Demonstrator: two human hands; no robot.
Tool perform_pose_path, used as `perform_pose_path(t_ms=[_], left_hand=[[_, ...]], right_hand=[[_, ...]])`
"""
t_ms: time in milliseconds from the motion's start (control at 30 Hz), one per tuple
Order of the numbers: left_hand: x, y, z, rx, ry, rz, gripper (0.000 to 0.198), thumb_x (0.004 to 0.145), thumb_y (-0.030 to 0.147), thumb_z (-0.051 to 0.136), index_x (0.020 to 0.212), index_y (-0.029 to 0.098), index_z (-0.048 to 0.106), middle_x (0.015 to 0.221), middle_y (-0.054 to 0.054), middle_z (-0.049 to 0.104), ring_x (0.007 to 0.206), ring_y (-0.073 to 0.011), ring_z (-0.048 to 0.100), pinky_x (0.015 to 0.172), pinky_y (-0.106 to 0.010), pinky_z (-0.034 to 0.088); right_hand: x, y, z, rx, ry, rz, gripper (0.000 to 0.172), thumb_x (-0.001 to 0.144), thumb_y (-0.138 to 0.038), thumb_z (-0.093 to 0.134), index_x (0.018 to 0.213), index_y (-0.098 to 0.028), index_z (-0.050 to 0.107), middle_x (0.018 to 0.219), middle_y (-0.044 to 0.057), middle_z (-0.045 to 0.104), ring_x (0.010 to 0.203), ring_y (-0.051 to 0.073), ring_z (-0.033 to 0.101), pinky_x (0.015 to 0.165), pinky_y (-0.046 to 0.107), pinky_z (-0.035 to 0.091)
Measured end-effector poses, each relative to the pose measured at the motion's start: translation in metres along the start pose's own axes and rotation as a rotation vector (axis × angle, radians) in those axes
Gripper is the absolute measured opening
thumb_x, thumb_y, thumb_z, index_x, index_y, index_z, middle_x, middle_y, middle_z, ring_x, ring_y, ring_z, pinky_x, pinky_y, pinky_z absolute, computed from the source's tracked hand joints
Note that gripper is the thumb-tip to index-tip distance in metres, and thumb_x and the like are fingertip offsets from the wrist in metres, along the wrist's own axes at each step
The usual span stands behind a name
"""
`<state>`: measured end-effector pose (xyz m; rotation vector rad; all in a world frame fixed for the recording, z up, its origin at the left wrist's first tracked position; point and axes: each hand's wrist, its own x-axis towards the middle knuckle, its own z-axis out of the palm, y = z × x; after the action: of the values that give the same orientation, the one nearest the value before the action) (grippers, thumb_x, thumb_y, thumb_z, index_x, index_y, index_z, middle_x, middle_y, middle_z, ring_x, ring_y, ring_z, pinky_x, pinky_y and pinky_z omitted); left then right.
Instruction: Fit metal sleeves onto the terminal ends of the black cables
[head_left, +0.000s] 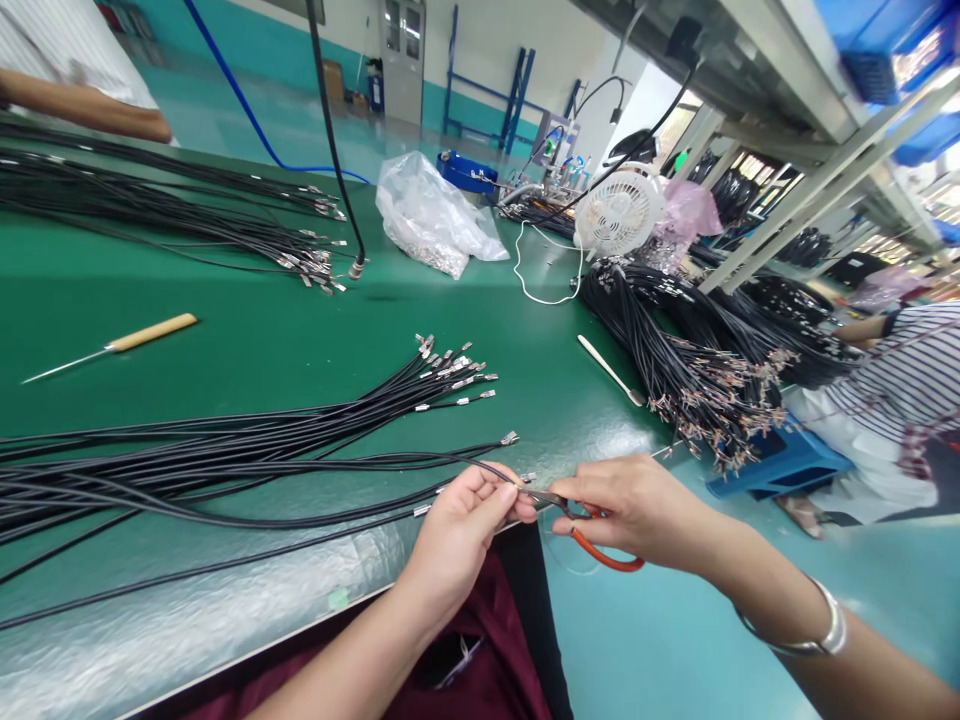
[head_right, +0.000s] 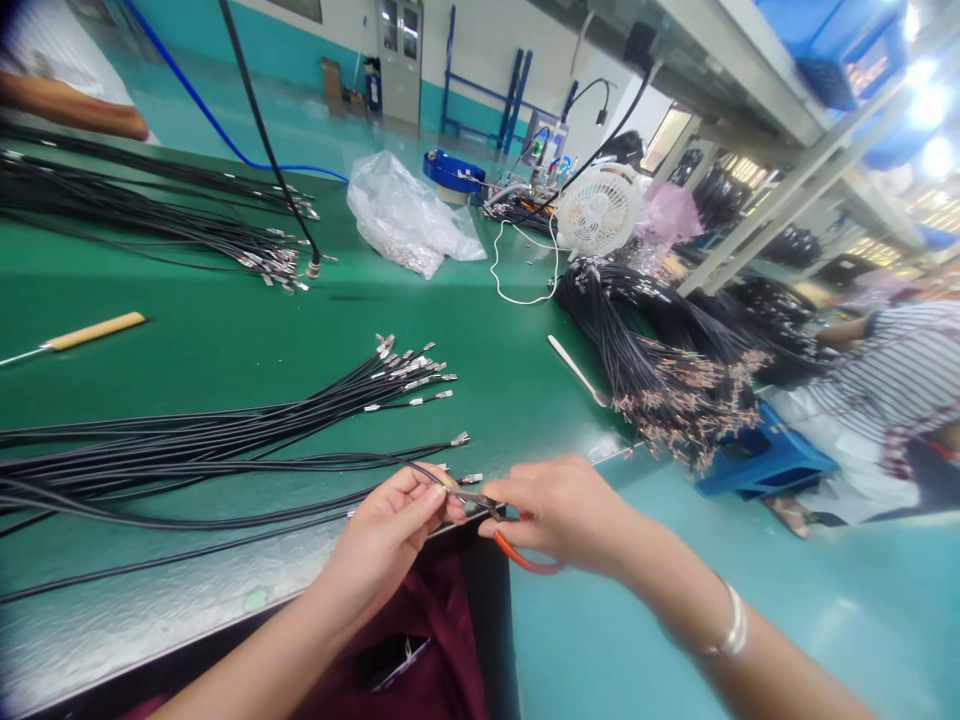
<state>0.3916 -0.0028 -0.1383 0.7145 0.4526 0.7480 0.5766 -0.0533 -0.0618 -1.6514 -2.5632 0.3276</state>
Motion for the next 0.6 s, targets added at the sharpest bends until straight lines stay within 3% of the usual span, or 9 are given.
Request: perform_pose_path(t_ms=[300,600], left_hand=[[-0.0025,0.0018,0.0039,0.025,0.023,0.050,0.011,0.080,0.024,0.061,0.083,0.015,0.057,0.081,-0.003,0.063,0.075,-0.0139,0.058,0.075,-0.027,0.045],[-0.0017,-0.0014,0.0008,0.096,0.014,0.066,0.012,0.080,0.026,0.060,0.085,0.015,0.057,0.080,-0.003,0.062,0.076,-0.0142,0.059,0.077,-0.027,0.045]], right_hand=[[-0.0055,0.0011,-0.0013,0.074,0.097,0.047,0.021,0.089,-0.039,0.055,0.096,-0.022,0.063,0.064,-0.003,0.050,0.057,0.011,0.046,0.052,0.022,0.032],[-0.0096,0.0000,-0.0042,-0.015,-0.026,0.035,0.021,0.089,-0.039,0.055,0.104,-0.025,0.062,0.067,-0.002,0.051,0.059,0.012,0.048,0.055,0.024,0.032]])
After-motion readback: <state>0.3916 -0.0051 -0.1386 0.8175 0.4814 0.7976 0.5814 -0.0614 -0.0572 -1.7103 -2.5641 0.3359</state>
